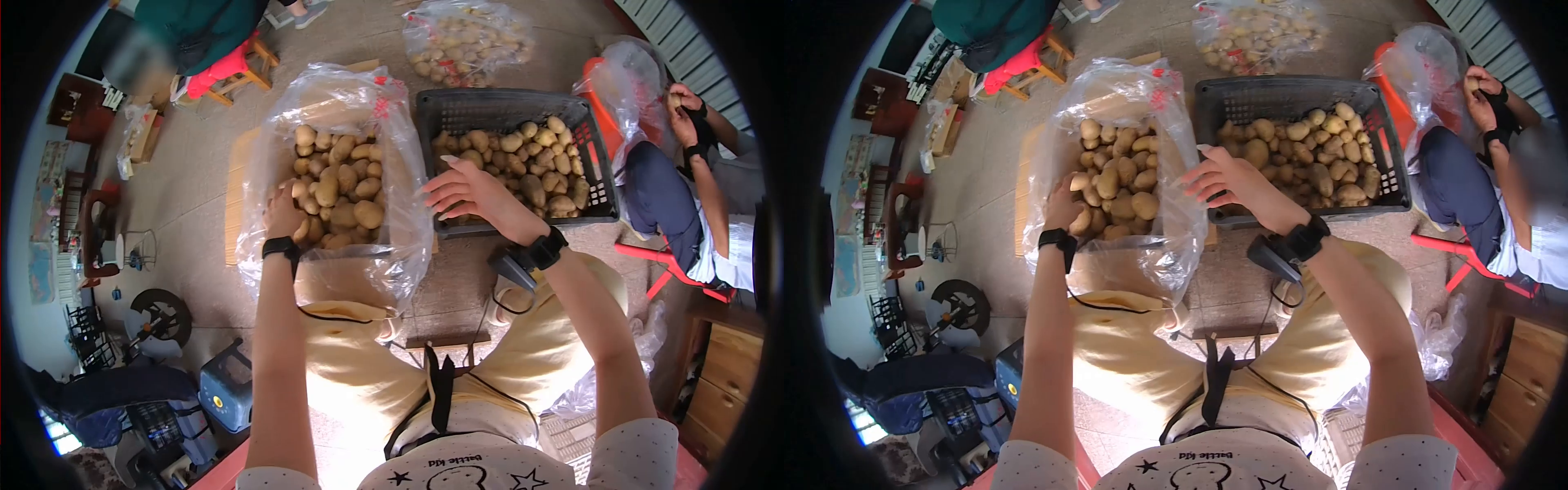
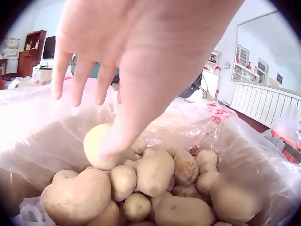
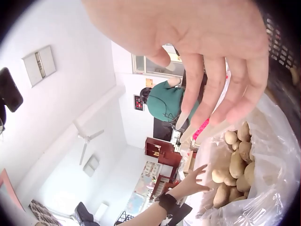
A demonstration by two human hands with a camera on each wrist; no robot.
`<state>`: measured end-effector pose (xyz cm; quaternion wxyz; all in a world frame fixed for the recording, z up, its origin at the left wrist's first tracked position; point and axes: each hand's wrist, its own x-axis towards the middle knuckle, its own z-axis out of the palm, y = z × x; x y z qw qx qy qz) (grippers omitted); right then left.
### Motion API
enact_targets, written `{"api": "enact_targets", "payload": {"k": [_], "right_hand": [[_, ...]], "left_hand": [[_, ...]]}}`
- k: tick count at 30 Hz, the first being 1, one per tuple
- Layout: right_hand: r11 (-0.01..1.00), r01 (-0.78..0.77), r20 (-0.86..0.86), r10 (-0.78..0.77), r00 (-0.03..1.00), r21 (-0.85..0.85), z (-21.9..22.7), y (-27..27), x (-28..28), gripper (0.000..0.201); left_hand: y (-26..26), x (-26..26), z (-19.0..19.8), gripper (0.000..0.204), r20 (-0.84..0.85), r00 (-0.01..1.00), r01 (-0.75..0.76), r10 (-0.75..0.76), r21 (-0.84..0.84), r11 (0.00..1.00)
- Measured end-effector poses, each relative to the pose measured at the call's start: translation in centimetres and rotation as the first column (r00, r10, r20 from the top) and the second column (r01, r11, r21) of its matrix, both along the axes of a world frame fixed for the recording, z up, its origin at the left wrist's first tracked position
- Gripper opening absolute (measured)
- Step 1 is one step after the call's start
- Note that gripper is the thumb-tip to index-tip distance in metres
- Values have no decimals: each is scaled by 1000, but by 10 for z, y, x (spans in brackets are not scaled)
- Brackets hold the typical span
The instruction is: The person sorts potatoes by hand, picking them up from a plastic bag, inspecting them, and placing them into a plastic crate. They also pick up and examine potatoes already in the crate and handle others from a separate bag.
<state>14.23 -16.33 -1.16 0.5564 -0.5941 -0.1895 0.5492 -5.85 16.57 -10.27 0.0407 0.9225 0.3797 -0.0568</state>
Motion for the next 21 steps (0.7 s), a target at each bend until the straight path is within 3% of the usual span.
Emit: {"api": "enact_targets", "payload": {"k": [2,4,7,8,10,12,13,14,16,17,19,21], "right_hand": [[999,27,33,-28,999,33,1,-1,7,58],[991,86,139,-101,985,105,5,-8,17,53],[970,234,245,-243,939,66,20,-18,45,49],[948,304,265,-318,910,92,15,-24,59,48],[886,417,406,-464,787,203,14,-38,77,42],[864,475,560,-479,676,166,6,-49,99,42],[870,467,632,-453,629,159,-2,-55,112,41],[873,462,637,-445,629,154,-11,-60,124,41],[857,514,864,-241,441,-23,-25,-70,143,42],[859,511,868,-232,438,-28,-33,-78,151,42],[727,646,953,36,301,-231,-60,-101,172,41],[658,649,879,45,474,-383,-106,-139,209,42]], "left_hand": [[-6,9,2,49,-12,997,75,-75,-49,996],[-33,23,28,39,127,977,176,-171,-29,984],[-84,46,69,28,342,902,320,-263,-120,940],[-99,51,76,28,353,900,318,-255,-136,938],[-128,58,84,23,429,785,537,-446,-113,836],[-154,61,86,24,434,739,611,-515,-112,783],[-165,62,87,24,430,684,686,-590,-103,720],[-173,64,86,24,437,685,683,-583,-106,723],[-186,68,82,21,421,628,746,-654,-87,660],[-194,68,76,21,429,629,743,-648,-89,663],[-212,67,59,14,338,564,816,-753,-88,572],[-221,67,49,12,330,536,834,-777,-68,547]]}}
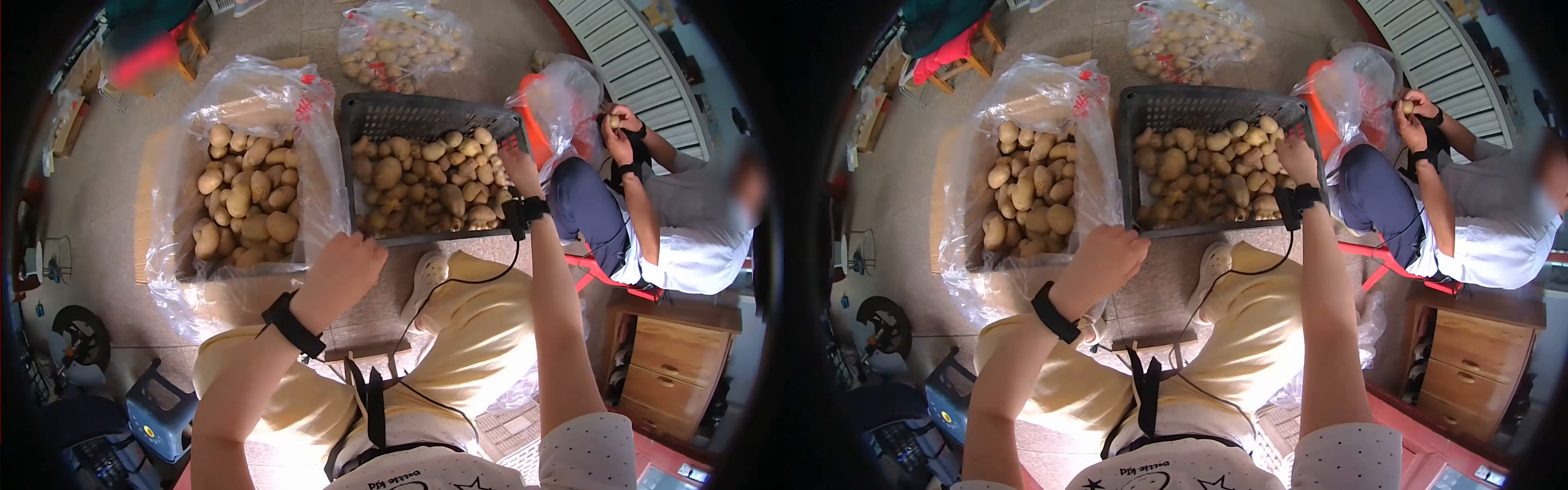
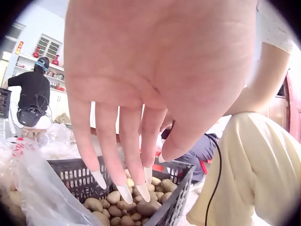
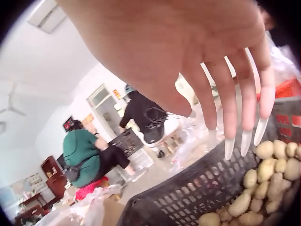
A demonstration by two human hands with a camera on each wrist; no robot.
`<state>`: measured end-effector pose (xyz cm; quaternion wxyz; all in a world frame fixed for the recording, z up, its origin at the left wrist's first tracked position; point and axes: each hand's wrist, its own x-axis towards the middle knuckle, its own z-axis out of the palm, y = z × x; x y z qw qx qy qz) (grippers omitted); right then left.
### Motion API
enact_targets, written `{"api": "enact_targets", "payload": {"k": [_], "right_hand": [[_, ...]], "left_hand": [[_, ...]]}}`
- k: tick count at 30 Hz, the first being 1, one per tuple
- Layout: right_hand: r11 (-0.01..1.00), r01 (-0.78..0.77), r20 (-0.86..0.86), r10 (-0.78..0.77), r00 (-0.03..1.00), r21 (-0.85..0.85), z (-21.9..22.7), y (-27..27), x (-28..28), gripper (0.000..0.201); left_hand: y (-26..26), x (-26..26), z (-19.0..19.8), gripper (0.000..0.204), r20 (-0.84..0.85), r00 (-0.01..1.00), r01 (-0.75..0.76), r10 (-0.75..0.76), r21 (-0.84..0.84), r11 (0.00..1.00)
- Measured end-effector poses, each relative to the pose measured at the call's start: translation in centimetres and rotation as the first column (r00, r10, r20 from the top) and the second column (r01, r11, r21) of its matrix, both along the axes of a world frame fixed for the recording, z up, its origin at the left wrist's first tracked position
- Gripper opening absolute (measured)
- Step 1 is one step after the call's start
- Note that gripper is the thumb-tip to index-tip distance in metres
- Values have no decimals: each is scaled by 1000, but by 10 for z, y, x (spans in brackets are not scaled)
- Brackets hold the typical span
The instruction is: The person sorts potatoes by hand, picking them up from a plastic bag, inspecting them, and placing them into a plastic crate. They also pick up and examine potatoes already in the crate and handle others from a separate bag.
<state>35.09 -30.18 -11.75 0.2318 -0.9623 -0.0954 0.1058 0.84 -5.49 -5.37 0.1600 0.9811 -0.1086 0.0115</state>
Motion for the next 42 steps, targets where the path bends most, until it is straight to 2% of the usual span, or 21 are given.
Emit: {"api": "enact_targets", "payload": {"k": [1,3,5,7,9,10,11,13,14,15,17,19,21,25,30,33,34,35,37,40,42], "right_hand": [[1000,-5,3,5,1000,-8,-8,-10,4,42],[978,21,-23,-27,999,-208,-18,-29,1,38],[984,-28,-44,20,999,-177,-50,-49,3,37],[987,-75,-66,66,996,-144,-58,-51,2,37],[999,18,-357,-27,934,-27,-66,-50,4,37],[995,11,-370,-46,928,-96,-68,-47,8,41],[995,6,-371,-42,928,-97,-71,-47,8,41],[973,-218,-96,211,973,-73,-85,-49,9,32],[955,-244,-135,223,965,-166,-92,-47,13,39],[954,-252,-139,231,963,-163,-91,-42,11,39],[849,-353,-148,321,936,-394,-89,-36,4,50],[825,-367,-214,302,929,-430,-87,-25,3,59],[742,-327,-133,311,941,-585,-91,-16,3,60],[705,-352,-203,290,935,-615,-109,-5,10,64],[605,-379,-310,221,925,-700,-127,13,5,75],[540,-343,-241,253,937,-769,-149,17,4,79],[508,-338,-225,272,936,-792,-153,18,2,68],[507,-342,-229,272,935,-791,-155,18,1,68],[498,-267,-133,290,948,-825,-160,18,1,51],[537,-214,-102,231,968,-816,-158,19,1,39],[516,-223,-116,232,966,-827,-159,20,2,38]], "left_hand": [[-4,-1,-2,11,4,999,34,-34,27,999],[-12,-1,-3,13,8,999,36,-36,52,998],[-19,-2,-1,15,8,999,38,-39,79,996],[-21,-3,10,19,-44,998,50,-51,-13,999],[-23,-4,16,20,-30,999,32,-32,-3,999],[-22,-5,18,22,-16,1000,16,-15,11,1000],[-22,-5,22,22,-17,1000,12,-11,10,1000],[-19,-6,26,22,13,1000,-14,14,0,1000],[-18,-6,26,22,9,1000,-22,22,1,1000],[-17,-5,26,22,-30,999,-25,26,8,1000],[-15,-4,25,22,-76,997,-28,30,19,999],[-16,-4,24,24,-119,992,-28,34,59,998],[-16,-3,24,25,-130,990,-43,49,47,998],[-13,-3,17,26,-89,992,-85,87,30,996],[-12,-2,17,27,-146,986,-72,79,51,996],[-11,0,17,27,-182,981,-61,65,29,998],[-11,0,17,27,-195,979,-60,61,9,998],[-11,1,16,27,-199,978,-61,61,9,998],[-12,1,15,27,-216,975,-58,58,7,998],[-11,-1,13,27,-204,977,-58,57,1,998],[-10,-2,13,26,-194,979,-59,59,5,998]]}}
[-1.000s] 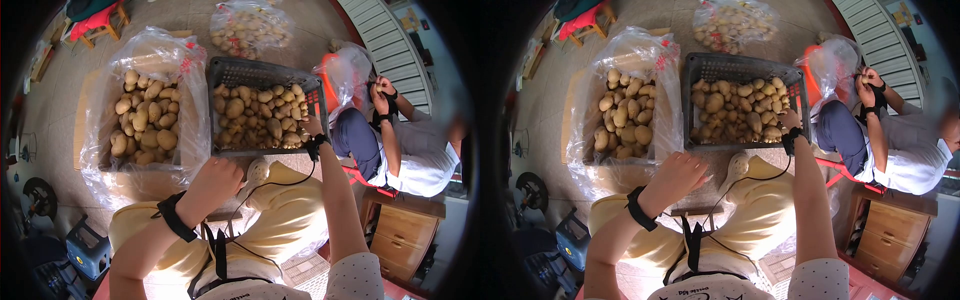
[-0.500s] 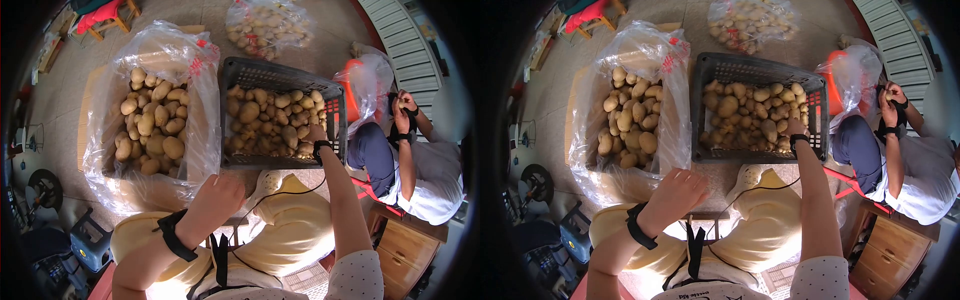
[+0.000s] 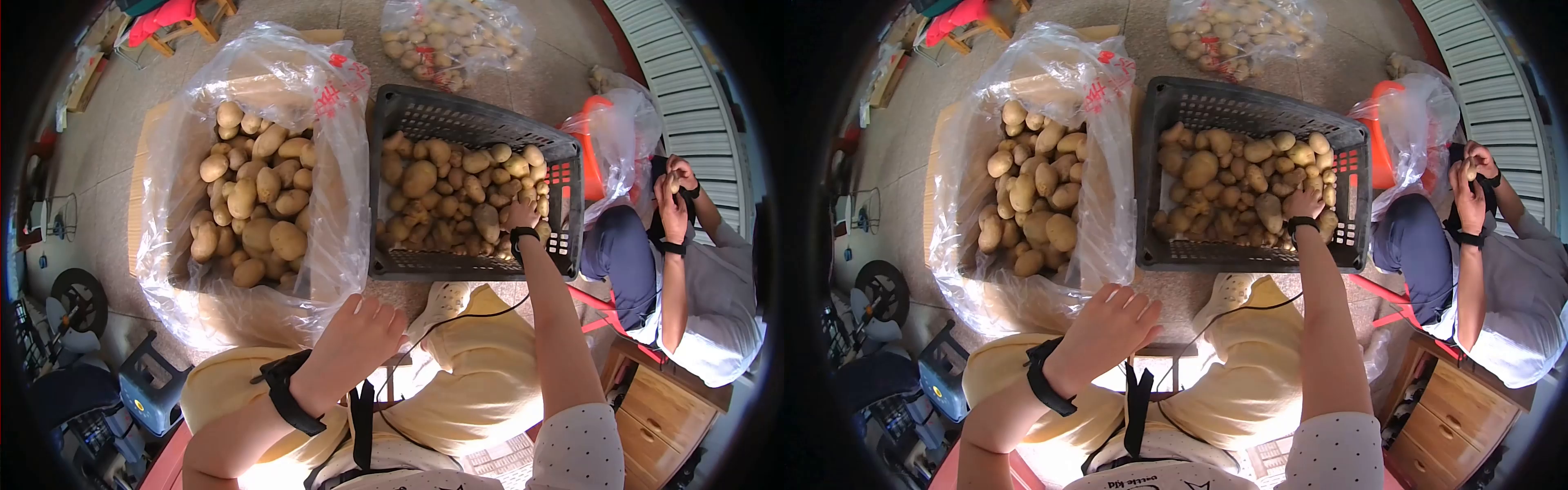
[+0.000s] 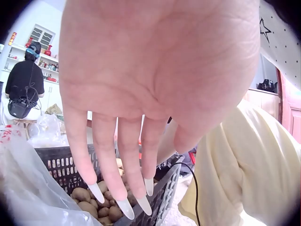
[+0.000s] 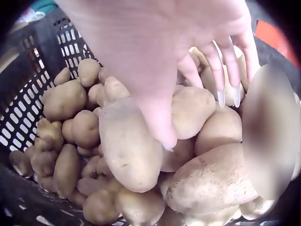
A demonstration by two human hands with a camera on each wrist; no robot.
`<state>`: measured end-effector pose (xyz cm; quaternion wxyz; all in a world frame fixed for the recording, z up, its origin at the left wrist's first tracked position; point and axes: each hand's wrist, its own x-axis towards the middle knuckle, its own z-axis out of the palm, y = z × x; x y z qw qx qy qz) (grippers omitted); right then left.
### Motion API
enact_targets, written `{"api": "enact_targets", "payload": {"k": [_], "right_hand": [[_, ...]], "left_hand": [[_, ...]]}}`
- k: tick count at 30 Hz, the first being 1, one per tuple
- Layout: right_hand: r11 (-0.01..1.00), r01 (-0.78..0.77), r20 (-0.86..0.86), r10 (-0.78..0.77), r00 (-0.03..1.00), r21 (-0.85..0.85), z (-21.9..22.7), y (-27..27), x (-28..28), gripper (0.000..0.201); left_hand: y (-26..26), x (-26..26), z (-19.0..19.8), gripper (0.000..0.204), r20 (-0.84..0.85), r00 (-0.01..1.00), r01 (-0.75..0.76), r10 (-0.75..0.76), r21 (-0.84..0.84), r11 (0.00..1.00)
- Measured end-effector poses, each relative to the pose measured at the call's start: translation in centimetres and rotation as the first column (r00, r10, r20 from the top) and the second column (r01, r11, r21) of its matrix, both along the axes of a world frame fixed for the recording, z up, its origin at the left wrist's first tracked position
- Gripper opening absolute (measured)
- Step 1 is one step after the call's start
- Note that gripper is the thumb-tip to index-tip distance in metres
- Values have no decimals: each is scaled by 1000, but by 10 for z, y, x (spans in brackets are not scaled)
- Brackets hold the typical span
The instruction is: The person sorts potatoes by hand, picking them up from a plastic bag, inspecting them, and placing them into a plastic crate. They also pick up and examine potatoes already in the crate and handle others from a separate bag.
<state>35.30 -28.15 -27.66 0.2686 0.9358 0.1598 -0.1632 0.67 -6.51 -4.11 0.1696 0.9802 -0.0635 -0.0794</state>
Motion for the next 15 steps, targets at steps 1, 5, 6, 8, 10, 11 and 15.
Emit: {"api": "enact_targets", "payload": {"k": [1,5,6,8,10,11,15], "right_hand": [[1000,-4,-6,4,1000,-26,0,1,2,37],[999,-13,45,11,999,51,15,1,1,51],[999,-14,50,12,999,49,24,1,4,51],[952,82,-179,-30,983,293,46,1,13,73],[899,33,-173,48,984,437,91,15,-2,73],[819,-9,-163,125,979,573,107,21,-10,73],[564,237,-408,198,891,791,165,56,-54,70]], "left_hand": [[0,0,0,26,13,1000,-2,2,3,1000],[1,-2,-4,25,39,999,-16,16,19,1000],[2,-2,-5,25,79,997,-19,16,36,999],[3,-1,-4,24,131,991,-23,16,52,998],[6,2,0,24,116,992,-50,40,86,995],[8,4,3,24,127,991,-47,35,94,994],[19,6,14,28,255,953,-190,164,81,978]]}}
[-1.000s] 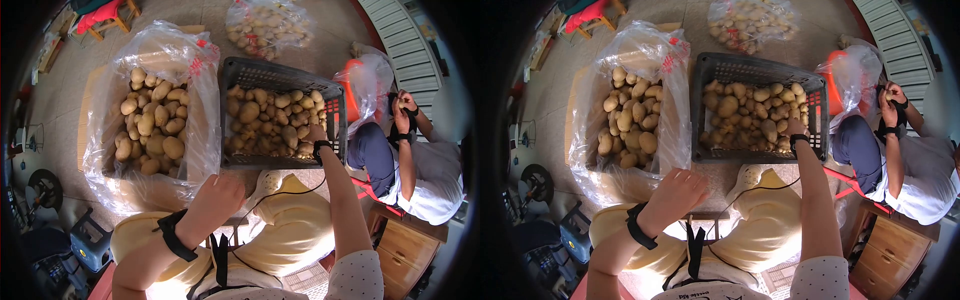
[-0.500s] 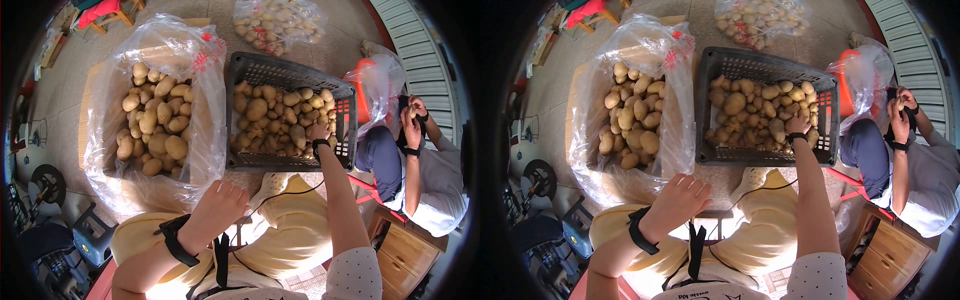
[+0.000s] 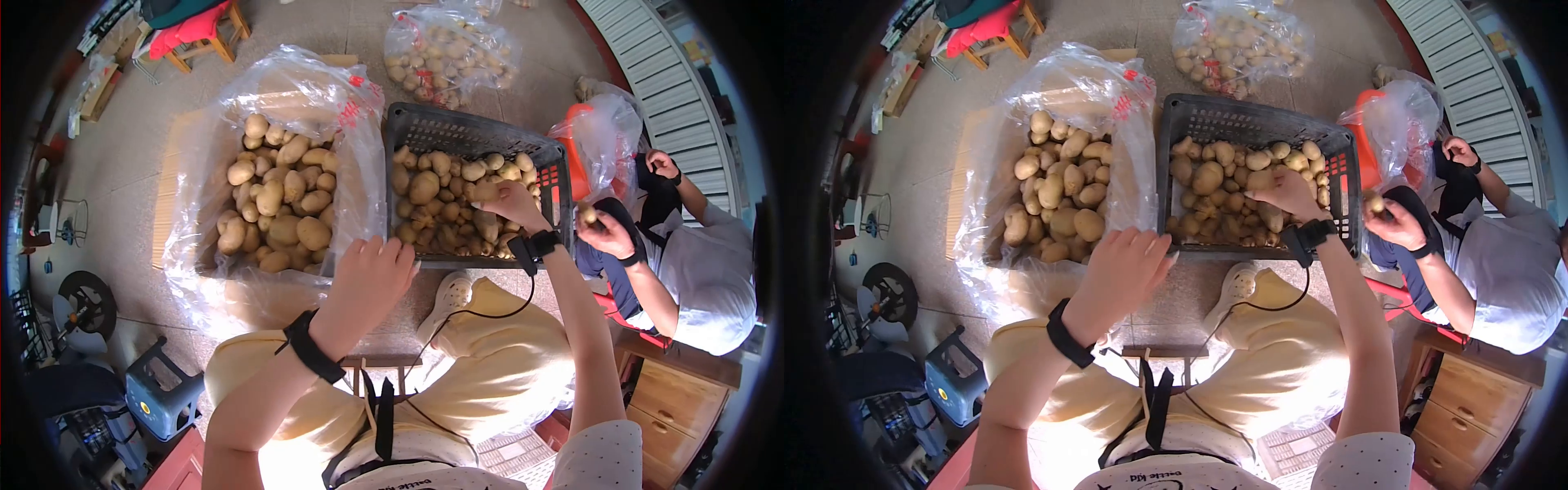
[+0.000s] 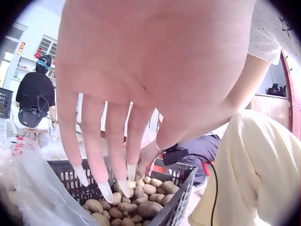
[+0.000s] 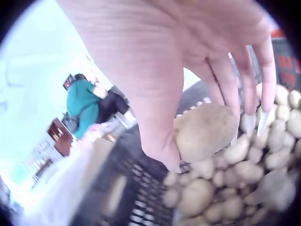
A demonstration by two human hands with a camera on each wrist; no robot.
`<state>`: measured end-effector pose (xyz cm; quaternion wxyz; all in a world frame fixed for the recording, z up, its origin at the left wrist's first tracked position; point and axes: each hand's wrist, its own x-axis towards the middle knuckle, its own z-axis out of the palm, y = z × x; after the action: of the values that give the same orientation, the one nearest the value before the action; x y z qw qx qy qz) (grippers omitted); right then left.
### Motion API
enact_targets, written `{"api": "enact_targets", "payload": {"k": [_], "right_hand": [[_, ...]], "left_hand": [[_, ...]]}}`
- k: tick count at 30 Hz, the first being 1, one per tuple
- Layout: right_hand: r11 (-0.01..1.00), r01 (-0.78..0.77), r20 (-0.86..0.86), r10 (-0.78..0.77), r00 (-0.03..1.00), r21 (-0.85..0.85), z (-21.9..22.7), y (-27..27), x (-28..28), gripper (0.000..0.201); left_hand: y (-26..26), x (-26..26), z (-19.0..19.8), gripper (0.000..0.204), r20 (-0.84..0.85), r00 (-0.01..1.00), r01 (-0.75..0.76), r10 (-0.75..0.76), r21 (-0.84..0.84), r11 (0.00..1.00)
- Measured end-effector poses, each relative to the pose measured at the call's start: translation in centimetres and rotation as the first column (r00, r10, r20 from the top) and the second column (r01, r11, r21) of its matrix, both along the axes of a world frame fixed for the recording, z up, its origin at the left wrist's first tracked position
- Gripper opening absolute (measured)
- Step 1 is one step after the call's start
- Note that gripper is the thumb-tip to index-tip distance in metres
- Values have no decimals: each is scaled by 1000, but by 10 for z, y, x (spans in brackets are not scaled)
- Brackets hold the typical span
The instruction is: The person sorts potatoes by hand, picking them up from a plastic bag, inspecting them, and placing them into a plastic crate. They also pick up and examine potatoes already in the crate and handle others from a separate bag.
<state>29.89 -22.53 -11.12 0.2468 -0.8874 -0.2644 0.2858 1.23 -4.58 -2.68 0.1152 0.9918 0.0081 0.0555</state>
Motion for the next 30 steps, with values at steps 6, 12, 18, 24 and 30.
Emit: {"api": "enact_targets", "payload": {"k": [6,12,18,24,30], "right_hand": [[944,170,-612,42,790,284,103,39,-98,53],[860,392,-912,177,371,327,96,46,-140,43],[814,490,-947,303,103,313,91,64,-170,48],[904,367,-969,164,183,222,94,68,-175,56],[943,155,-860,190,473,294,100,64,-159,64]], "left_hand": [[21,-3,25,58,159,979,-61,130,-376,925],[38,-15,43,71,201,969,2,146,-592,806],[42,-19,38,64,169,979,18,111,-622,783],[44,-16,26,49,93,982,-66,164,-646,761],[59,-7,11,42,-289,927,-359,240,-869,341]]}}
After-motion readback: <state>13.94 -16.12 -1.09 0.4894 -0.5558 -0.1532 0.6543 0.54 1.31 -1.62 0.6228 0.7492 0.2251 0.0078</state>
